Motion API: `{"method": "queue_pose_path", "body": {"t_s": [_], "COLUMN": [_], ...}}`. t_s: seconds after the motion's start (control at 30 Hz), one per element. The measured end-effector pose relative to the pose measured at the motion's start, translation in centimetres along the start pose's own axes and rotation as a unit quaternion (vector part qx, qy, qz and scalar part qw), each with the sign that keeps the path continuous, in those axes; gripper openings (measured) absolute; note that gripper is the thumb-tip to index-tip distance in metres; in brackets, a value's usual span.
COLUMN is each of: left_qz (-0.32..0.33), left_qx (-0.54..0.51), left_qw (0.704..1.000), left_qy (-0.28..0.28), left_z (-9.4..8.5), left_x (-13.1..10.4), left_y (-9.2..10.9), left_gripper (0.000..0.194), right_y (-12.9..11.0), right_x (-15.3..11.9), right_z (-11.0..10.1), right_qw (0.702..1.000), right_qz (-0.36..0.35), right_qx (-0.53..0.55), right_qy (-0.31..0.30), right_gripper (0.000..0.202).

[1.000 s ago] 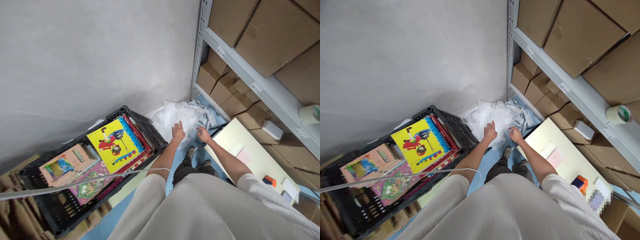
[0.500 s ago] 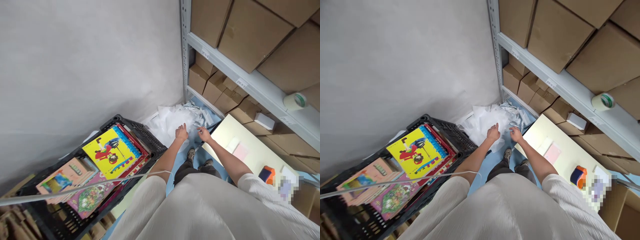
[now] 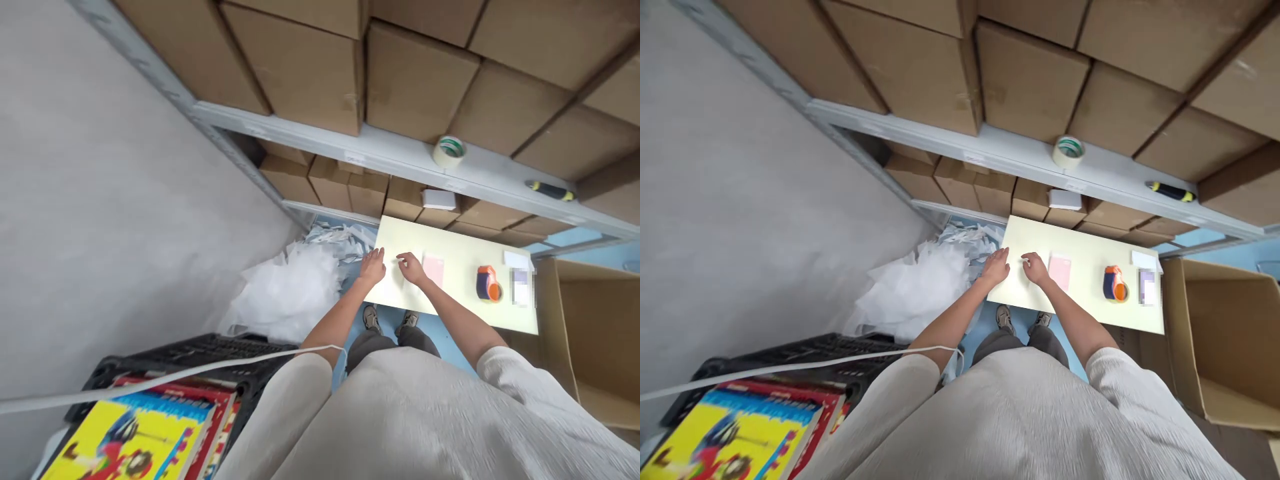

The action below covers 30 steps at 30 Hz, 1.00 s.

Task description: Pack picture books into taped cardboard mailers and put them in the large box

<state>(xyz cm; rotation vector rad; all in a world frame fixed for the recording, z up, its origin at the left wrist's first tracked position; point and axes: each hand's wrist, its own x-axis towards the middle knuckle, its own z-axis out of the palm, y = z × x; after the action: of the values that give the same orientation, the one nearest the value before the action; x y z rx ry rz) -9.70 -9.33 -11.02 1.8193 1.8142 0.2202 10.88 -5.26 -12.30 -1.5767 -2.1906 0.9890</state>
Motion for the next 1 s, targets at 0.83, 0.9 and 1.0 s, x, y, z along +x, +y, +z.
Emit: {"method": "queue_pose_path", "body": {"t_s": [0.83, 0.9, 1.0], "left_qz": [0.105, 0.084, 0.040], "left_qx": [-0.100, -0.119, -0.158], "left_qw": [0.976, 0.976, 0.969], "left_qy": [-0.165, -0.163, -0.184], "left_z": [9.7, 9.3, 8.2], "left_x": [2.8, 2.8, 2.9], "left_y": [12.9, 12.9, 12.9], "left_gripper": [0.057, 0.049, 0.035], "right_y": [12.0, 11.4, 9.9], "right_x": [-8.8, -8.4, -7.5], "right_z": [-6.4, -6.8, -7.2], "right_qw": [0.875, 0.858, 0.841], "right_qz": [0.371, 0.366, 0.339], "right_qx": [0.261, 0.309, 0.383], "right_qy": [0.168, 0.185, 0.179], "right_gripper": [0.040, 0.040, 0.032]}}
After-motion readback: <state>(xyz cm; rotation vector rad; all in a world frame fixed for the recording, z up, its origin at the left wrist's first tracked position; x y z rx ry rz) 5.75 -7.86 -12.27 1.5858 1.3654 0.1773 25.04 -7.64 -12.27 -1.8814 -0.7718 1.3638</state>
